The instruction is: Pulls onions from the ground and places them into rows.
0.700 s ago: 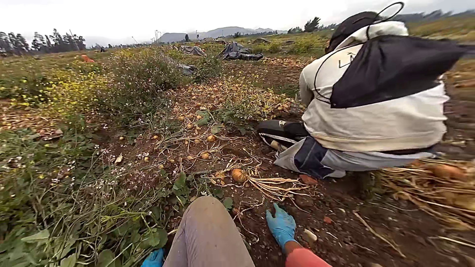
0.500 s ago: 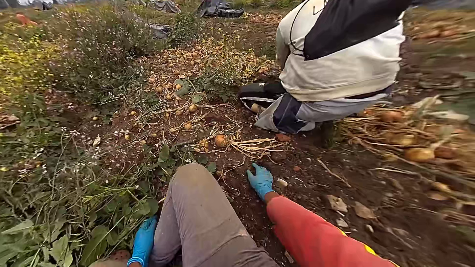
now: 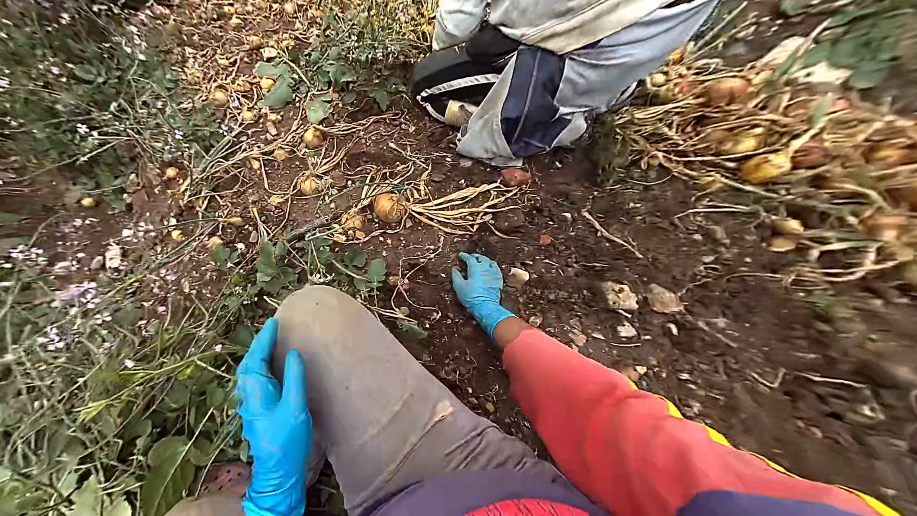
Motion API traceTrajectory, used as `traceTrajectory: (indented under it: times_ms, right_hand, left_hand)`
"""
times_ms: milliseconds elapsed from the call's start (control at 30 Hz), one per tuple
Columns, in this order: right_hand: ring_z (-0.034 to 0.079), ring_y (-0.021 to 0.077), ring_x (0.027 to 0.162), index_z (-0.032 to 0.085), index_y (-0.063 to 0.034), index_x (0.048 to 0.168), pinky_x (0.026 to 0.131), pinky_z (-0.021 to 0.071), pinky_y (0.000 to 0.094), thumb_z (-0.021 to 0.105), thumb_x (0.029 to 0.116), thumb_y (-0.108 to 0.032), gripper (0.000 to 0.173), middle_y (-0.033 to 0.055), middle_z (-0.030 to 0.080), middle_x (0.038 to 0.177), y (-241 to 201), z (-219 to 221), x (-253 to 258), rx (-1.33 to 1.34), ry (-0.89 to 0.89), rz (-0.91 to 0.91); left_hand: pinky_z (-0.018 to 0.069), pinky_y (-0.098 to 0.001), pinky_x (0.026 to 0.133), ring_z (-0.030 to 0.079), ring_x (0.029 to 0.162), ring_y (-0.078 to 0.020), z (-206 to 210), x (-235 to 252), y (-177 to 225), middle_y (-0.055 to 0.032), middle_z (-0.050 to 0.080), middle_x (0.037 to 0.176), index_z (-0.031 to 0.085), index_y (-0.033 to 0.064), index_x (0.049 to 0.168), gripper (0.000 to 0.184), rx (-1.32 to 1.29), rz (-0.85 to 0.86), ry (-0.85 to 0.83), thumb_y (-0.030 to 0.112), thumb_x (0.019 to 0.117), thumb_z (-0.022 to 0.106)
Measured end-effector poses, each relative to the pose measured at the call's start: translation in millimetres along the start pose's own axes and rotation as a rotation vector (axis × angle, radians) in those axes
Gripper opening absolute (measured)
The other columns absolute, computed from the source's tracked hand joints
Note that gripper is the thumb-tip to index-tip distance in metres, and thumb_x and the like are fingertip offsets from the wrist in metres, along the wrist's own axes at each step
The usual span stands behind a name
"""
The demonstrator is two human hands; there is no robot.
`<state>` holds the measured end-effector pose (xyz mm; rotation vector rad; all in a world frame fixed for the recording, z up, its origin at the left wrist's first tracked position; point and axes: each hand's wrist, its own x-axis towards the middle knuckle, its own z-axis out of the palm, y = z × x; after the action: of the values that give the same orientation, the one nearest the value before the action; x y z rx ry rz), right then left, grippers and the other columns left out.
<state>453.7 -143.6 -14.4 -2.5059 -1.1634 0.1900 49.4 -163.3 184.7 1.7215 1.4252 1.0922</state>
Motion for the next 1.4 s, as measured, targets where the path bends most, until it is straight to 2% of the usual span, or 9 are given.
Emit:
traceTrajectory:
  times_ms: [67, 133, 200, 267, 433, 567, 667, 900, 1400]
  right_hand:
    - [0.052, 0.0358, 0.139, 0.063, -0.0176, 0.141, 0.119, 0.0356, 0.0576, 0.063, 0.0959, -0.041, 0.051, 0.0164, 0.06, 0.144, -3.7, -0.1, 3.7, 0.026, -0.015, 0.015]
    - [0.051, 0.0367, 0.139, 0.059, -0.0165, 0.145, 0.121, 0.0302, 0.0607, 0.065, 0.0955, -0.039, 0.054, 0.0176, 0.06, 0.144, -9.7, -7.7, 7.1, 0.099, -0.073, 0.087]
    - [0.052, 0.0395, 0.138, 0.055, -0.016, 0.149, 0.117, 0.033, 0.065, 0.063, 0.0987, -0.041, 0.056, 0.0198, 0.059, 0.145, -22.3, -25.8, 22.9, 0.233, -0.163, 0.2]
    - [0.056, 0.0406, 0.134, 0.056, -0.0147, 0.147, 0.11, 0.0421, 0.0669, 0.059, 0.1026, -0.041, 0.052, 0.0208, 0.06, 0.143, -38.1, -44.1, 51.3, 0.365, -0.209, 0.254]
    - [0.063, 0.0285, 0.126, 0.069, -0.0205, 0.133, 0.107, 0.0483, 0.0599, 0.056, 0.1023, -0.044, 0.04, 0.0086, 0.069, 0.132, -98.2, -59.5, 123.9, 0.374, -0.235, 0.077]
    - [0.063, 0.0355, 0.125, 0.065, -0.0148, 0.136, 0.102, 0.0497, 0.063, 0.058, 0.0932, -0.068, 0.069, 0.0158, 0.067, 0.131, -147.5, -21.6, 162.8, 0.074, -0.231, -0.096]
    - [0.065, 0.0405, 0.121, 0.057, -0.0067, 0.14, 0.099, 0.0494, 0.0658, 0.064, 0.0869, -0.071, 0.084, 0.0197, 0.068, 0.13, -179.7, 2.3, 175.5, -0.137, -0.251, -0.136]
    - [0.068, 0.04, 0.115, 0.07, -0.0105, 0.117, 0.092, 0.0518, 0.0672, 0.04, 0.1068, -0.055, 0.054, 0.0185, 0.073, 0.116, -176.6, -10.0, 189.0, -0.148, -0.431, -0.149]
    - [0.071, 0.043, 0.102, 0.071, -0.0062, 0.1, 0.083, 0.053, 0.0667, 0.042, 0.1078, -0.043, 0.047, 0.021, 0.073, 0.098, -161.7, -35.9, 168.6, -0.315, -0.518, -0.421]
  left_hand:
    - [0.0477, -0.048, 0.113, 0.058, 0.133, -0.0189, 24.6, 18.0, 38.0, -0.0026, 0.066, 0.138, 0.064, 0.0162, 0.14, 0.042, 0.136, 0.3, -0.18, 0.029, 0.1003, 0.057]
    - [0.0545, -0.0447, 0.099, 0.066, 0.115, -0.0109, 60.3, 35.4, 76.8, 0.0053, 0.073, 0.122, 0.068, 0.025, 0.136, 0.038, 0.209, 0.482, -0.568, 0.037, 0.1027, 0.054]
    - [0.056, -0.0433, 0.089, 0.068, 0.103, -0.0122, 109.8, 52.2, 100.5, 0.0032, 0.074, 0.111, 0.068, 0.0262, 0.135, 0.04, 0.255, 0.554, -0.992, 0.045, 0.1038, 0.052]
    - [0.0541, -0.0499, 0.092, 0.069, 0.106, -0.0191, 167.6, 65.9, 98.1, -0.0024, 0.074, 0.113, 0.069, 0.0221, 0.133, 0.042, 0.304, 0.554, -1.286, 0.046, 0.1046, 0.05]
    - [0.0501, -0.0653, 0.09, 0.067, 0.107, -0.0379, 238.8, 94.1, 37.3, -0.0175, 0.072, 0.108, 0.074, 0.0078, 0.106, 0.051, 0.757, 0.212, -1.512, 0.053, 0.0998, 0.052]
    - [0.0512, -0.0654, 0.091, 0.068, 0.108, -0.0345, 233.0, 115.2, 40.8, -0.0136, 0.073, 0.112, 0.073, 0.0172, 0.122, 0.049, 0.48, 0.019, -1.485, 0.056, 0.102, 0.05]
    - [0.0515, -0.0621, 0.08, 0.068, 0.096, -0.0351, 238.8, 124.0, 44.8, -0.015, 0.071, 0.098, 0.071, 0.0103, 0.103, 0.034, 0.454, -0.008, -1.431, 0.04, 0.0999, 0.056]
    - [0.0524, -0.0611, 0.082, 0.069, 0.097, -0.032, 253.5, 129.6, 41.6, -0.0118, 0.073, 0.101, 0.072, 0.0163, 0.114, 0.039, 0.421, -0.032, -1.483, 0.048, 0.1014, 0.053]
    - [0.0519, -0.0613, 0.091, 0.068, 0.109, -0.0289, 262.9, 126.1, 27.4, -0.0077, 0.074, 0.112, 0.072, 0.0207, 0.122, 0.053, 0.385, 0.041, -1.51, 0.059, 0.1014, 0.044]
